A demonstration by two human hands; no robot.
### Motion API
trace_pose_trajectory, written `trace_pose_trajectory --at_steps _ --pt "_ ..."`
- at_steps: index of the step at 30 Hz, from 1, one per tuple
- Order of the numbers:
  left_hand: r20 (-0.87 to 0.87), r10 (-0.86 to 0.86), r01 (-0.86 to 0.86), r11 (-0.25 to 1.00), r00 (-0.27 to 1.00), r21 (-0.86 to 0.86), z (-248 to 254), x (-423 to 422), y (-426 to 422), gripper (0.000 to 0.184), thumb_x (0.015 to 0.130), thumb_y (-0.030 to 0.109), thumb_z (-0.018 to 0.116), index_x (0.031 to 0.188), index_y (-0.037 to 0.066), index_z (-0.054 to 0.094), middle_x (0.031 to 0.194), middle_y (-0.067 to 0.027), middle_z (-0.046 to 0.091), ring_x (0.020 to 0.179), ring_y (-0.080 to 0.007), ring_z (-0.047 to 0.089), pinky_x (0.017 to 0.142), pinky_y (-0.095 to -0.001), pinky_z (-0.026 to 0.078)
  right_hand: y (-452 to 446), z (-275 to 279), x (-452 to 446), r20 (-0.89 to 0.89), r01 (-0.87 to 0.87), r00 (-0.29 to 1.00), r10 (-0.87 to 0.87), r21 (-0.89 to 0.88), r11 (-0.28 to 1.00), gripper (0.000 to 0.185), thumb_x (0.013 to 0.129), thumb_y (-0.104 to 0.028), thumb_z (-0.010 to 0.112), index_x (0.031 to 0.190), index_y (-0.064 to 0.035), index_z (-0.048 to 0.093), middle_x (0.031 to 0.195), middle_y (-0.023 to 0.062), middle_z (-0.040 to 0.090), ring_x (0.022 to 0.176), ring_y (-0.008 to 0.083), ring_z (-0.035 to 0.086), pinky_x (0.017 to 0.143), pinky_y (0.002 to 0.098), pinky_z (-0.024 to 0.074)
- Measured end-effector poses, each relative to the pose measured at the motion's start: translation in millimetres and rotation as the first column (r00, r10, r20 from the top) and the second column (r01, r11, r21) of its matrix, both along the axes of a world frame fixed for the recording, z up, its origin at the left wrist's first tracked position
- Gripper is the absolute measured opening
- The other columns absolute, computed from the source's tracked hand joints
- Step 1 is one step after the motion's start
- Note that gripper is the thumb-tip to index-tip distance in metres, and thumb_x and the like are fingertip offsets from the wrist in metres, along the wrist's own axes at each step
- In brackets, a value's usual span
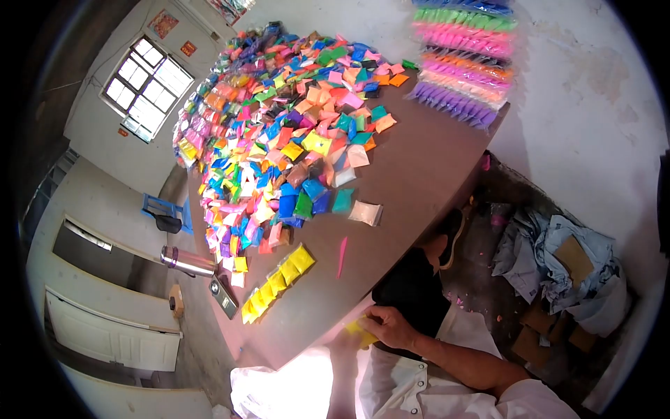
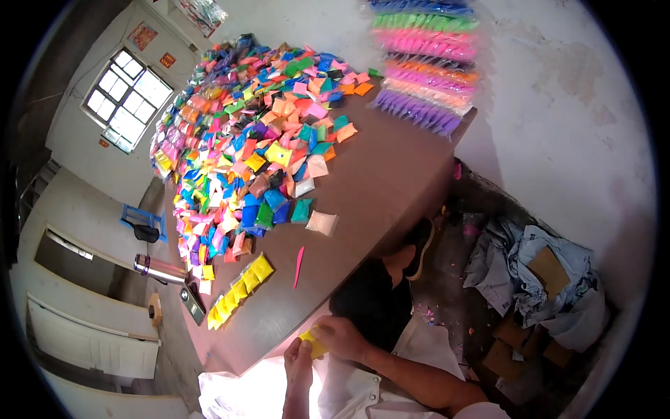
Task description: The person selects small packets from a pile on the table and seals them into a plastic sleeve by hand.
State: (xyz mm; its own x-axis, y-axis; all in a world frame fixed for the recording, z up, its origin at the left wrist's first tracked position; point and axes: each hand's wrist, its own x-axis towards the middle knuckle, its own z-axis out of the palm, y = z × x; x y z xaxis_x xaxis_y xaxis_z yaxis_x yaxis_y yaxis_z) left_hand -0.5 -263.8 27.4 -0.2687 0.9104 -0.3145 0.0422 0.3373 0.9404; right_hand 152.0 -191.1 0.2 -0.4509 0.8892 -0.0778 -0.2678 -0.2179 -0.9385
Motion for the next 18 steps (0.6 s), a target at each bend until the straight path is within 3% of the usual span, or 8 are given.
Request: trace_pose_trajectory --at_steps 2,4,11,15,18 --pt "-0.026 0.034 -0.033 0.999 0.999 0.030 -7.1 -4.3 -2.5 0.023 0.100 0.018 0.060 0.104 -0.002 0.069 0.089 -0.0022 0.067 0.078 -0.0081 0.059 0.071 -0.0241 0.045 -2.2 -3.9 -1.8 0.024 0.015 1.000 -0.015 0.026 1.000 0.022 0.094 -0.020 0.062 0.096 0.0012 0.067 0.090 0.0149 0.067 0.082 0.0226 0.066 0.076 0.0336 0.0532" --pt "-0.049 0.035 -0.034 0.999 0.998 0.035 -11.9 -8.2 -3.7 0.022 0.101 0.018 0.060 0.103 -0.002 0.069 0.089 -0.0013 0.067 0.079 -0.0072 0.058 0.072 -0.0236 0.045 -4.2 -11.7 -6.5 -0.025 0.067 0.998 -0.064 0.120 0.991 0.018 0.099 -0.017 0.065 0.096 0.0001 0.069 0.081 -0.0014 0.064 0.073 0.0047 0.058 0.065 0.0221 0.0473" --pt "-0.055 0.041 -0.036 0.995 0.998 0.091 -4.7 -9.6 0.0 0.019 0.101 0.015 0.059 0.100 -0.002 0.068 0.089 -0.0001 0.067 0.079 -0.0061 0.057 0.073 -0.0222 0.044 -1.4 5.6 -2.6 0.001 0.065 0.998 -0.067 0.173 0.983 0.017 0.098 -0.017 0.066 0.098 -0.0002 0.068 0.077 -0.0032 0.060 0.071 0.0042 0.055 0.062 0.0227 0.0459" --pt "-0.062 0.058 -0.055 0.998 0.996 0.043 -11.6 -10.0 -0.7 0.018 0.101 0.014 0.060 0.095 -0.001 0.067 0.086 0.0002 0.066 0.077 -0.0060 0.056 0.071 -0.0222 0.044 -0.4 -0.7 -2.9 -0.030 0.046 0.999 -0.043 0.105 0.993 0.015 0.098 -0.016 0.067 0.098 -0.0008 0.068 0.077 -0.0038 0.060 0.070 0.0032 0.054 0.061 0.0224 0.0452" --pt "0.019 0.144 -0.145 0.984 0.989 0.099 -19.0 -11.9 -1.2 0.019 0.102 0.016 0.060 0.091 0.000 0.065 0.082 0.0009 0.064 0.075 -0.0054 0.054 0.069 -0.0221 0.043 -2.3 -6.2 -4.8 -0.015 0.058 0.998 -0.057 0.119 0.991 0.014 0.098 -0.015 0.067 0.097 -0.0010 0.068 0.077 -0.0041 0.059 0.070 0.0029 0.054 0.061 0.0223 0.0449"
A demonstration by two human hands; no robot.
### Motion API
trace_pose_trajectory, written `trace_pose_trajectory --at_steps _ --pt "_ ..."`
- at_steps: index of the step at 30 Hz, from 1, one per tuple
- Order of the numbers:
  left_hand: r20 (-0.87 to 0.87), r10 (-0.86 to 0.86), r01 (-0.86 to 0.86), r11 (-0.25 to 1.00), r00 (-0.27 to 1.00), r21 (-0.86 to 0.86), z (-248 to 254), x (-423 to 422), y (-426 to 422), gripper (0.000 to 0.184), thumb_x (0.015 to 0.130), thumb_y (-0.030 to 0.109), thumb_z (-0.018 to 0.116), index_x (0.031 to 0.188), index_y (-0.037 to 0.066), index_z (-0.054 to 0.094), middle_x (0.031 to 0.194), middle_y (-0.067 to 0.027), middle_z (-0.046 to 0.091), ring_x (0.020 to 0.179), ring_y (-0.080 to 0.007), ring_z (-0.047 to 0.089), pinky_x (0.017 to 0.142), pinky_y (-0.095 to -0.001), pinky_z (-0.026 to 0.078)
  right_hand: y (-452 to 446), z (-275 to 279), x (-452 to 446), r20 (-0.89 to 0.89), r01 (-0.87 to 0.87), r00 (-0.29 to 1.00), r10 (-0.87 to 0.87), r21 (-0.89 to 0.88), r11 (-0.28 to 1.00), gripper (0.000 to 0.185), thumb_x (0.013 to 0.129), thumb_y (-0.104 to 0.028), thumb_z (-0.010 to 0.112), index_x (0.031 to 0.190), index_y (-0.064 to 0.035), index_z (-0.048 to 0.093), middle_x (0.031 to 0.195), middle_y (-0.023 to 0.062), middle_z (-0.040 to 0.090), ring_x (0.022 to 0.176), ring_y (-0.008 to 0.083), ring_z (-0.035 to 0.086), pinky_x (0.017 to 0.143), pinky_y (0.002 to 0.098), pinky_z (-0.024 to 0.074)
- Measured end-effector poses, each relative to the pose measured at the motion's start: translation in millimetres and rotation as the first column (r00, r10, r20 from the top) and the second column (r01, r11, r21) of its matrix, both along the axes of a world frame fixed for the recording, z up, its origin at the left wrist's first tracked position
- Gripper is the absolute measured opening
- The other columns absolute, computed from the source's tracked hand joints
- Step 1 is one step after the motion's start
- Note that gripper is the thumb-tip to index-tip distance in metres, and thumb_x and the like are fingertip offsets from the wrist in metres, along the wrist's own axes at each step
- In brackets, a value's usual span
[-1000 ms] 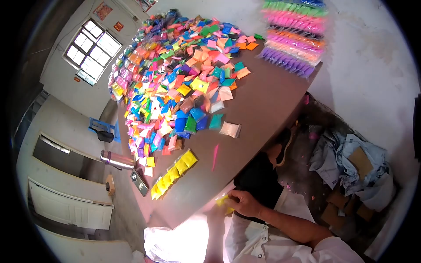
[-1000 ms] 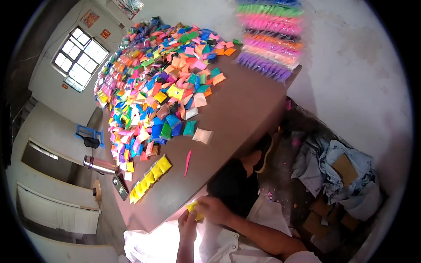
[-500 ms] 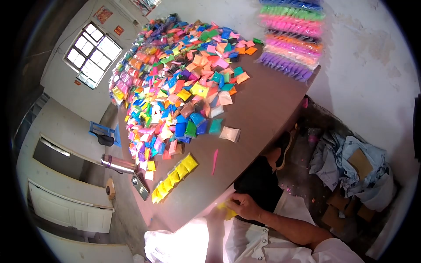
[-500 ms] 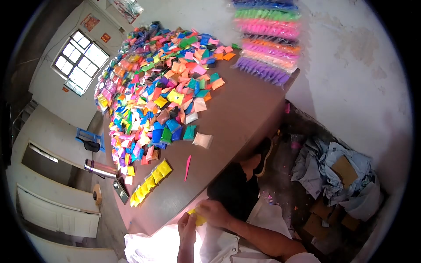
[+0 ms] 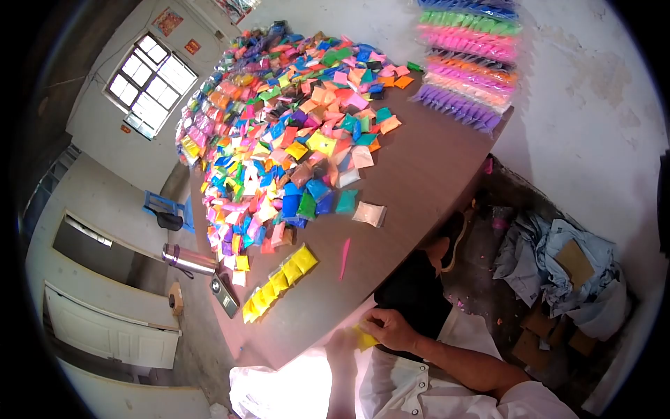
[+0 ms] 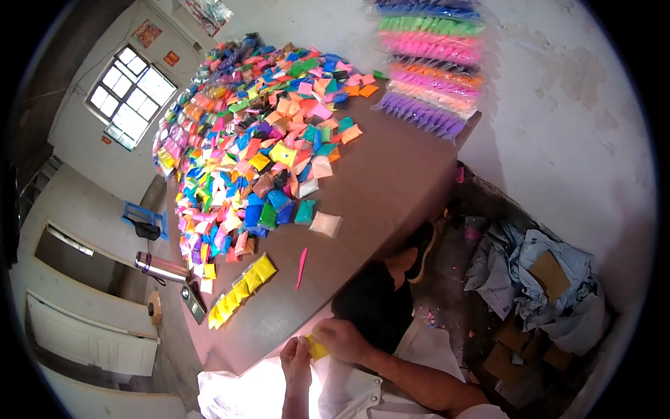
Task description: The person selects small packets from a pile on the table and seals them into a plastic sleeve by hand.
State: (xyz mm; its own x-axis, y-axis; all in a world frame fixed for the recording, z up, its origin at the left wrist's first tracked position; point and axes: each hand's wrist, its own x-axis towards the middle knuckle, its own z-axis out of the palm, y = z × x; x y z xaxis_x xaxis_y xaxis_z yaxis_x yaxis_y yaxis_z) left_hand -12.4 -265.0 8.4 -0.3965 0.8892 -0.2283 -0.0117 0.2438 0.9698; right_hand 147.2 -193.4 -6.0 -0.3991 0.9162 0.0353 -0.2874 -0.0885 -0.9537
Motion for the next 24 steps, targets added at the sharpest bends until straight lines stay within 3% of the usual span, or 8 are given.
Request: trace_pose_trajectory --at_steps 5,7,8,10,15,17,20,24 --pt "-0.084 -0.019 0.023 0.999 0.996 0.046 17.9 5.9 3.0 0.020 0.102 0.016 0.060 0.088 0.002 0.064 0.078 0.0019 0.061 0.071 -0.0042 0.051 0.066 -0.0215 0.041 0.1 10.0 2.9 0.028 -0.008 1.000 0.006 0.066 0.998 0.014 0.097 -0.015 0.067 0.096 -0.0009 0.068 0.076 -0.0043 0.059 0.070 0.0031 0.053 0.061 0.0226 0.0446" --pt "-0.094 -0.018 0.022 0.999 0.995 0.041 22.0 7.2 4.1 0.020 0.102 0.016 0.060 0.088 0.002 0.064 0.078 0.0021 0.061 0.071 -0.0041 0.051 0.065 -0.0214 0.040 1.0 22.0 8.0 0.138 -0.095 0.986 0.091 0.023 0.995 0.020 0.096 -0.019 0.061 0.098 0.0007 0.065 0.091 0.0163 0.067 0.085 0.0269 0.066 0.079 0.0349 0.0533" --pt "-0.103 -0.017 0.021 0.999 0.995 0.039 23.0 7.1 3.9 0.020 0.102 0.015 0.060 0.088 0.002 0.064 0.078 0.0023 0.061 0.070 -0.0039 0.050 0.065 -0.0213 0.040 0.8 20.2 6.8 0.138 -0.097 0.986 0.093 0.022 0.995 0.020 0.096 -0.019 0.061 0.098 0.0007 0.065 0.091 0.0163 0.067 0.085 0.0269 0.066 0.079 0.0349 0.0533" --pt "-0.106 -0.027 0.029 1.000 0.994 0.012 17.3 2.3 3.4 0.021 0.102 0.017 0.060 0.088 0.002 0.064 0.078 0.0020 0.061 0.071 -0.0038 0.050 0.065 -0.0212 0.040 1.1 12.7 2.5 0.065 -0.038 0.997 0.034 0.074 0.997 0.013 0.097 -0.013 0.066 0.096 -0.0005 0.068 0.077 -0.0017 0.061 0.072 0.0046 0.056 0.063 0.0231 0.0464" --pt "-0.033 -0.054 0.051 0.996 0.998 -0.068 25.2 10.6 2.1 0.025 0.102 0.022 0.060 0.088 0.002 0.065 0.080 0.0012 0.062 0.073 -0.0043 0.052 0.065 -0.0216 0.040 -2.0 12.1 3.8 0.029 0.057 0.998 -0.058 0.011 0.998 0.013 0.097 -0.013 0.066 0.097 0.0001 0.068 0.080 0.0010 0.065 0.074 0.0062 0.059 0.066 0.0243 0.0495" --pt "-0.042 -0.102 0.095 0.986 0.994 -0.135 31.6 18.5 4.1 0.027 0.095 0.024 0.060 0.089 -0.002 0.063 0.078 -0.0075 0.064 0.074 -0.0147 0.059 0.067 -0.0307 0.045 0.0 14.7 4.6 0.019 0.046 0.999 -0.045 -0.058 0.997 0.014 0.097 -0.013 0.067 0.098 0.0004 0.068 0.081 0.0017 0.065 0.074 0.0067 0.060 0.067 0.0248 0.0505" --pt "-0.175 -0.126 0.104 0.986 0.976 -0.133 30.9 14.7 4.2 0.027 0.094 0.023 0.060 0.086 -0.003 0.062 0.076 -0.0099 0.065 0.071 -0.0164 0.061 0.065 -0.0314 0.047 -0.6 11.5 3.2 0.078 0.043 0.996 -0.045 0.026 0.999 0.018 0.097 -0.015 0.066 0.104 0.0010 0.066 0.083 0.0018 0.065 0.073 0.0066 0.059 0.066 0.0247 0.0495" --pt "-0.238 -0.094 0.068 0.991 0.967 -0.112 28.7 9.9 3.5 0.023 0.103 0.018 0.058 0.090 0.001 0.066 0.073 0.0020 0.059 0.068 -0.0054 0.051 0.062 -0.0231 0.039 2.1 24.0 9.6 0.063 -0.045 0.997 0.040 0.070 0.997 0.018 0.095 -0.013 0.066 0.107 0.0014 0.067 0.082 0.0005 0.063 0.072 0.0062 0.057 0.066 0.0241 0.0482"
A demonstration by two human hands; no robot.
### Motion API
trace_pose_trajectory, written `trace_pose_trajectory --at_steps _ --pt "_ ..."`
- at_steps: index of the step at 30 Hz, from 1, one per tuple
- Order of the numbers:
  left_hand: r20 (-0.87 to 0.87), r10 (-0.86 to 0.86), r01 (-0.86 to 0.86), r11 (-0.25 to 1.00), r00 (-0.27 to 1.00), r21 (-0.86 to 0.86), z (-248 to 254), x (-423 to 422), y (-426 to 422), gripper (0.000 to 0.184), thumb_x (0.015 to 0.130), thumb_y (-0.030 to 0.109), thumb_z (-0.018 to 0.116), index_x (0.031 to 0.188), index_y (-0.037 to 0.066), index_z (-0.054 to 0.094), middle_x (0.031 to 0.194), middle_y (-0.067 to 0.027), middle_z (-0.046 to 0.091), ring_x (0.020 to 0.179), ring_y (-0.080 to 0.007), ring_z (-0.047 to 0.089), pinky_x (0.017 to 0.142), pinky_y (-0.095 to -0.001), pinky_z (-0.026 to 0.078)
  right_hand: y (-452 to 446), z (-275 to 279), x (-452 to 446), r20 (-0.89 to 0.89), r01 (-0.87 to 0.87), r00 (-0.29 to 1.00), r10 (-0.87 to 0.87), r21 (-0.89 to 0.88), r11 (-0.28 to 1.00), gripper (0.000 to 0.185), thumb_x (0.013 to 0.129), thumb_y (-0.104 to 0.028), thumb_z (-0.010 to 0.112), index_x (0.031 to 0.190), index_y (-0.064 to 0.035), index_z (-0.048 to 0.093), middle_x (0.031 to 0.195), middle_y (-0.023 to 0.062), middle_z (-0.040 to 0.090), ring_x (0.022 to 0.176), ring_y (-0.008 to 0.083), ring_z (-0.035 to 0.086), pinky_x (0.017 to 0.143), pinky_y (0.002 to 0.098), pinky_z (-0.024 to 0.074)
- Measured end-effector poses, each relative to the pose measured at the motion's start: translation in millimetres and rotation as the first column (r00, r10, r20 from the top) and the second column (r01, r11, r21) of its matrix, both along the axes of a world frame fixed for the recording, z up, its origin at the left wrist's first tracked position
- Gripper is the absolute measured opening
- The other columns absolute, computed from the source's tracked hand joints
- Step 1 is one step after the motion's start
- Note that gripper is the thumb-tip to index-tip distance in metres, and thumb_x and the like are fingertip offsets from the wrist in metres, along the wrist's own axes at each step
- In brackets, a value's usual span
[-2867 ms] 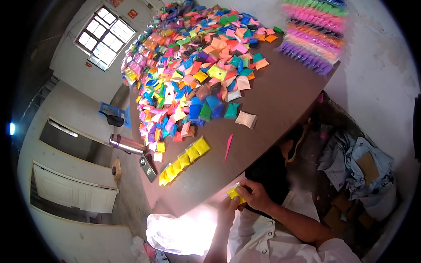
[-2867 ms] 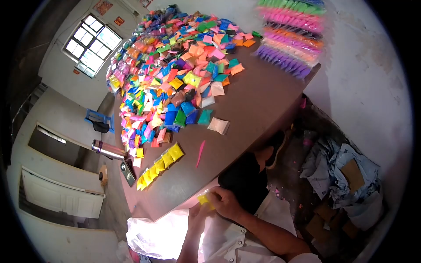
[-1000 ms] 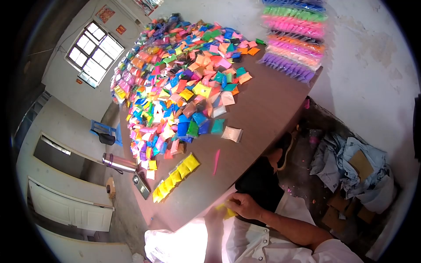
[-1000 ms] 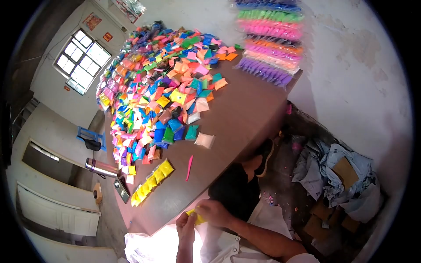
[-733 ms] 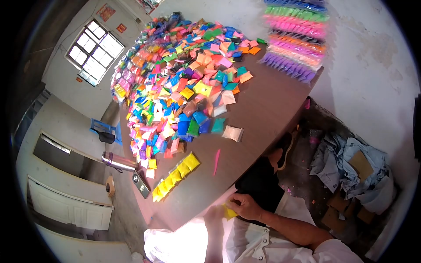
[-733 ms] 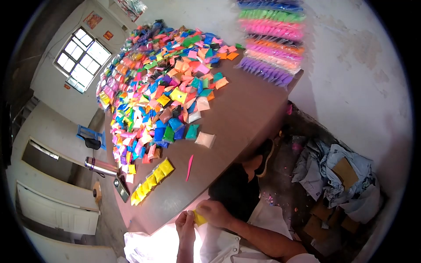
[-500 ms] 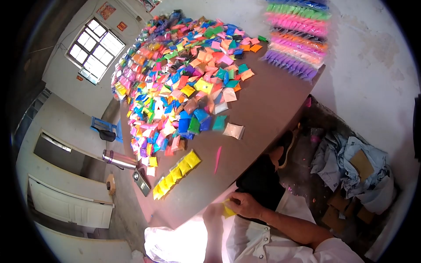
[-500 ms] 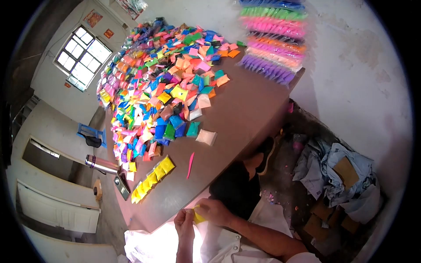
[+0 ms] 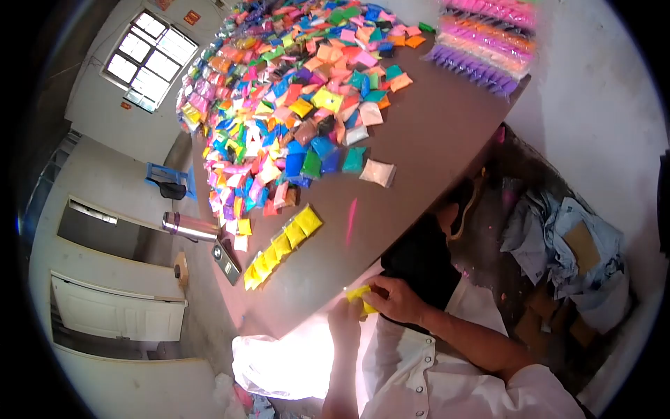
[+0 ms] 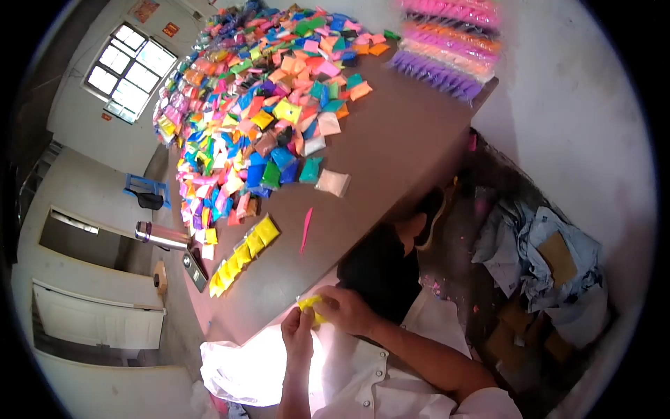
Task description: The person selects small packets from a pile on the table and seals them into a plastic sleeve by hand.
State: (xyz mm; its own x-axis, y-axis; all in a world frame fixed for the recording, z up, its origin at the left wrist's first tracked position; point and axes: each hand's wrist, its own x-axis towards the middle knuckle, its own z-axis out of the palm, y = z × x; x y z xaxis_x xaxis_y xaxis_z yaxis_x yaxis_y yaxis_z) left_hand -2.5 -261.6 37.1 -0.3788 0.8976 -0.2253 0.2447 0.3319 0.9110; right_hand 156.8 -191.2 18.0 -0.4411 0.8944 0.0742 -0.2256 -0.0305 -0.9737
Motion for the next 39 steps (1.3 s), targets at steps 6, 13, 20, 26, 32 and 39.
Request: trace_pose_trajectory --at_steps 6,13,20,26,32,39 --pt "0.195 0.005 -0.004 1.000 0.981 -0.007 2.1 8.0 -0.6 0.025 0.104 0.022 0.058 0.097 -0.001 0.066 0.079 -0.0028 0.063 0.068 -0.0094 0.056 0.062 -0.0242 0.043 -2.7 -15.0 -3.3 -0.065 -0.002 0.998 -0.005 -0.102 0.995 0.014 0.098 -0.010 0.064 0.106 0.0010 0.066 0.085 0.0009 0.066 0.076 0.0061 0.061 0.068 0.0234 0.0504" --pt "0.202 -0.055 0.059 0.998 0.978 -0.013 2.3 6.9 -4.2 0.027 0.103 0.025 0.059 0.102 -0.001 0.067 0.082 -0.0041 0.066 0.069 -0.0094 0.057 0.064 -0.0235 0.045 0.1 -8.2 -0.2 -0.123 -0.026 0.992 0.003 -0.182 0.983 0.019 0.097 -0.011 0.063 0.111 0.0025 0.064 0.091 0.0058 0.067 0.082 0.0105 0.063 0.075 0.0268 0.0518" --pt "0.232 -0.030 0.017 0.998 0.972 0.056 4.7 5.9 -3.2 0.028 0.103 0.027 0.061 0.102 0.000 0.068 0.082 -0.0035 0.067 0.067 -0.0083 0.056 0.063 -0.0241 0.046 4.4 -1.5 3.9 -0.030 -0.109 0.994 0.106 -0.129 0.986 0.025 0.095 -0.012 0.062 0.114 0.0046 0.063 0.096 0.0136 0.067 0.088 0.0173 0.065 0.081 0.0305 0.0524" --pt "0.293 -0.012 0.017 1.000 0.956 -0.014 9.0 17.1 -4.5 0.024 0.103 0.023 0.061 0.103 0.000 0.068 0.085 -0.0054 0.070 0.068 -0.0091 0.058 0.065 -0.0252 0.047 1.1 -11.3 -1.1 -0.162 -0.079 0.986 0.043 -0.224 0.971 0.022 0.098 -0.007 0.061 0.116 0.0038 0.060 0.093 0.0038 0.066 0.081 0.0085 0.062 0.073 0.0249 0.0523" --pt "0.197 0.000 -0.009 0.999 0.980 0.043 1.6 11.3 -5.7 0.020 0.097 0.013 0.065 0.104 -0.005 0.068 0.083 -0.0077 0.071 0.070 -0.0118 0.061 0.067 -0.0262 0.049 3.8 -3.0 2.9 -0.136 -0.107 0.987 0.092 -0.111 0.988 0.022 0.098 -0.005 0.059 0.117 0.0045 0.059 0.095 0.0049 0.067 0.081 0.0100 0.063 0.074 0.0255 0.0533" --pt "0.053 -0.083 0.083 0.997 0.995 -0.004 -5.8 -4.3 -8.9 0.021 0.099 0.018 0.061 0.108 -0.001 0.064 0.094 -0.0058 0.067 0.078 -0.0125 0.064 0.068 -0.0264 0.054 1.7 -13.1 2.6 -0.004 -0.042 0.999 0.043 0.031 0.999 0.019 0.095 -0.006 0.061 0.113 0.0000 0.064 0.095 0.0084 0.070 0.087 0.0151 0.066 0.078 0.0315 0.0532"
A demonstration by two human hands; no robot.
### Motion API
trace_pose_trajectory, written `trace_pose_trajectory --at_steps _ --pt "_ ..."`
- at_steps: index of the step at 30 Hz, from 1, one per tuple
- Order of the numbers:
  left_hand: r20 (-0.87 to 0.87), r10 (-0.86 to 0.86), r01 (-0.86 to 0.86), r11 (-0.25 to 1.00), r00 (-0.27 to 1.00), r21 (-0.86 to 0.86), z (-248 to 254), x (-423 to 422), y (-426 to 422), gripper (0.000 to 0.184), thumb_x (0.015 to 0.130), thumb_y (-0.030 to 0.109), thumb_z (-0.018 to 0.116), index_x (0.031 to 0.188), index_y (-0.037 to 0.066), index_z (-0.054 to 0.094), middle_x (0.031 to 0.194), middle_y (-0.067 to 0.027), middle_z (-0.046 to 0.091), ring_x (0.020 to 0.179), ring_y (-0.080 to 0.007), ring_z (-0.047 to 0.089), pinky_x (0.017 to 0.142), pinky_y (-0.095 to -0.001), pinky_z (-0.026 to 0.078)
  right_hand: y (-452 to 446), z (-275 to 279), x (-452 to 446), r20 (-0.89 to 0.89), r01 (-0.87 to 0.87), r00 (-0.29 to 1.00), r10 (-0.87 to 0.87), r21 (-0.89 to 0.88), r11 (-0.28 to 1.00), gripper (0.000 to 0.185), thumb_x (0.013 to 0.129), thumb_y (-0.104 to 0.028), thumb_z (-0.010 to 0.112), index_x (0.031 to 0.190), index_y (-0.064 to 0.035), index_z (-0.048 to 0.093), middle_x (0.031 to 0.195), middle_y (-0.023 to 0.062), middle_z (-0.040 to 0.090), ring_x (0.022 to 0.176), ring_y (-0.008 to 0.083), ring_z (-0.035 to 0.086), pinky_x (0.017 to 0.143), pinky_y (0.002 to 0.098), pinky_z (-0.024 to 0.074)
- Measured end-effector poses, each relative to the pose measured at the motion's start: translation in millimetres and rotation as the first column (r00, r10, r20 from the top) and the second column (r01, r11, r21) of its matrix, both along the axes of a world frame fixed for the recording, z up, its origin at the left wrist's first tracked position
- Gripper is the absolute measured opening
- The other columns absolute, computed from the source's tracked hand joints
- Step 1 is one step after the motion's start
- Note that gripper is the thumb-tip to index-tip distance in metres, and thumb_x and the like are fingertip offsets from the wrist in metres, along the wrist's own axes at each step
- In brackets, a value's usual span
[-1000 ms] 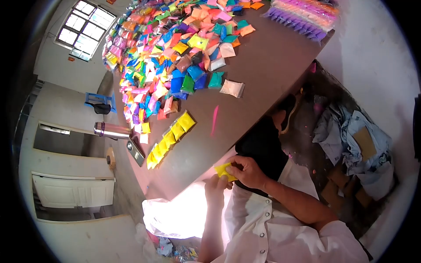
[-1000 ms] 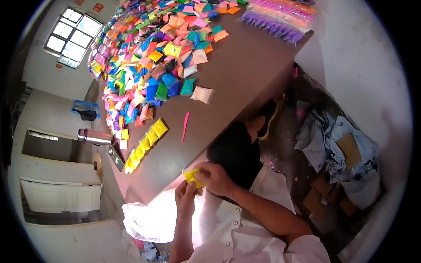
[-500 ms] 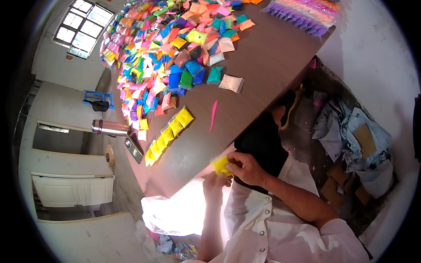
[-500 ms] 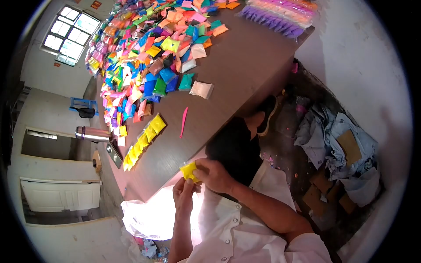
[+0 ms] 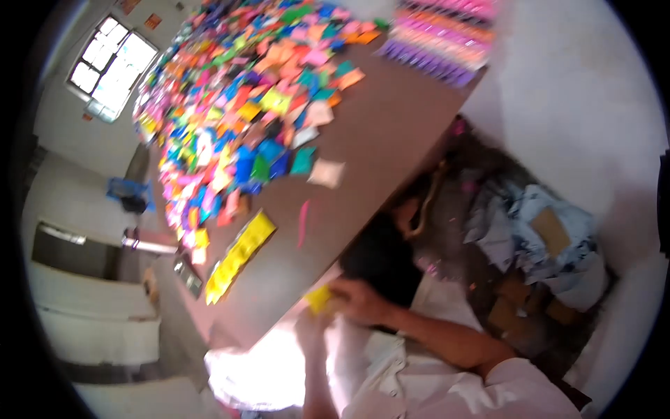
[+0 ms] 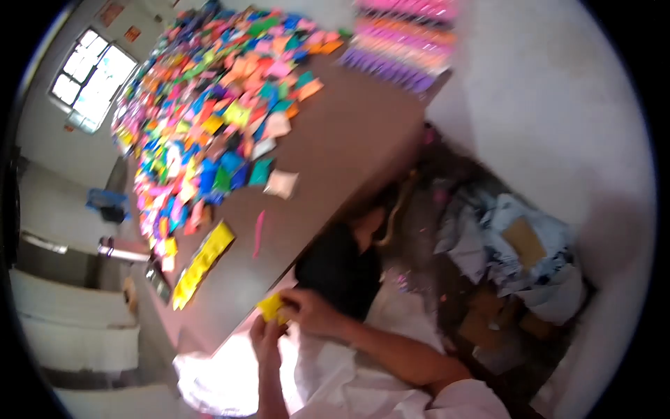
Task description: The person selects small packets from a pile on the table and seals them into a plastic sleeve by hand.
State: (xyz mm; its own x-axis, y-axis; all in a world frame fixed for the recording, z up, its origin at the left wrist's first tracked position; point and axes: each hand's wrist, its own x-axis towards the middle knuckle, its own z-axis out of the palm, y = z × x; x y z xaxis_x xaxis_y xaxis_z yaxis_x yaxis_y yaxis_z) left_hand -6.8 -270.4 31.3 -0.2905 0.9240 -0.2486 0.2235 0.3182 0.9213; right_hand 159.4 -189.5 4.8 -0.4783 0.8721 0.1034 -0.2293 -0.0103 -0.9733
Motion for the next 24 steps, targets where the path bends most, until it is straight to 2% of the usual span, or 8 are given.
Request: trace_pose_trajectory --at_steps 1,2,4,10,14,16,17,24 --pt "0.121 0.132 -0.143 0.986 0.984 0.090 3.3 11.5 3.5 0.033 0.089 0.033 0.072 0.094 0.000 0.069 0.078 -0.0062 0.069 0.069 -0.0142 0.063 0.063 -0.0290 0.048 -3.9 -2.4 -3.9 -0.009 0.010 1.000 -0.010 -0.076 0.997 0.018 0.096 -0.007 0.060 0.112 0.0002 0.065 0.097 0.0098 0.070 0.088 0.0155 0.066 0.080 0.0326 0.0530" --pt "0.201 0.120 -0.148 0.980 0.972 0.133 16.0 19.2 6.1 0.026 0.088 0.026 0.073 0.091 0.000 0.068 0.077 -0.0060 0.067 0.068 -0.0130 0.060 0.063 -0.0274 0.045 -2.5 0.3 -0.4 0.019 -0.023 1.000 0.024 -0.069 0.997 0.030 0.093 -0.009 0.063 0.120 0.0047 0.061 0.104 0.0186 0.069 0.093 0.0245 0.068 0.088 0.0321 0.0534" --pt "0.214 0.105 -0.132 0.985 0.971 0.115 19.7 18.4 6.8 0.017 0.094 0.014 0.067 0.085 0.000 0.064 0.074 -0.0041 0.064 0.068 -0.0110 0.057 0.065 -0.0257 0.044 0.3 12.2 5.7 -0.001 -0.053 0.999 0.053 -0.050 0.997 0.026 0.093 -0.008 0.063 0.115 0.0040 0.061 0.100 0.0168 0.068 0.091 0.0230 0.067 0.086 0.0325 0.0531" --pt "0.125 0.060 -0.079 0.986 0.990 0.149 31.5 23.2 11.2 0.022 0.096 0.017 0.065 0.085 -0.001 0.063 0.074 -0.0044 0.064 0.067 -0.0105 0.057 0.065 -0.0253 0.045 6.1 24.4 12.7 0.079 -0.134 0.988 0.135 -0.016 0.991 0.022 0.096 -0.015 0.064 0.111 0.0016 0.063 0.094 0.0119 0.066 0.086 0.0157 0.062 0.080 0.0278 0.0508" --pt "0.158 0.033 -0.053 0.991 0.987 0.121 27.4 21.6 9.3 0.018 0.097 0.014 0.063 0.087 -0.001 0.064 0.075 -0.0040 0.064 0.067 -0.0092 0.058 0.062 -0.0240 0.045 -0.4 19.0 6.4 -0.125 -0.072 0.991 0.050 -0.178 0.981 0.019 0.098 -0.017 0.064 0.104 0.0008 0.064 0.089 0.0069 0.065 0.082 0.0135 0.060 0.076 0.0285 0.0498" --pt "-0.012 -0.009 0.011 0.990 1.000 0.141 22.1 15.5 5.2 0.030 0.100 0.031 0.064 0.102 0.002 0.067 0.080 -0.0052 0.060 0.071 -0.0154 0.052 0.059 -0.0323 0.042 -2.1 10.3 3.5 -0.153 -0.114 0.985 0.086 -0.185 0.976 0.022 0.100 -0.017 0.062 0.109 0.0022 0.064 0.092 0.0072 0.064 0.085 0.0137 0.059 0.076 0.0309 0.0488" --pt "-0.022 -0.035 0.038 0.985 0.999 0.166 33.1 21.0 6.5 0.027 0.100 0.027 0.063 0.102 0.001 0.066 0.080 -0.0038 0.060 0.071 -0.0146 0.050 0.060 -0.0321 0.042 -2.0 11.0 4.5 -0.048 -0.096 0.995 0.091 -0.125 0.987 0.022 0.100 -0.017 0.062 0.111 0.0017 0.064 0.090 0.0052 0.063 0.083 0.0123 0.058 0.075 0.0295 0.0480" --pt "-0.067 0.062 -0.048 0.981 0.996 0.188 26.2 22.2 12.0 0.022 0.098 0.020 0.067 0.090 0.000 0.065 0.078 -0.0021 0.057 0.072 -0.0128 0.048 0.061 -0.0317 0.043 -3.3 5.2 0.6 -0.028 -0.131 0.991 0.129 -0.091 0.987 0.025 0.100 -0.021 0.063 0.112 0.0004 0.063 0.088 0.0021 0.060 0.081 0.0093 0.055 0.072 0.0273 0.0459"
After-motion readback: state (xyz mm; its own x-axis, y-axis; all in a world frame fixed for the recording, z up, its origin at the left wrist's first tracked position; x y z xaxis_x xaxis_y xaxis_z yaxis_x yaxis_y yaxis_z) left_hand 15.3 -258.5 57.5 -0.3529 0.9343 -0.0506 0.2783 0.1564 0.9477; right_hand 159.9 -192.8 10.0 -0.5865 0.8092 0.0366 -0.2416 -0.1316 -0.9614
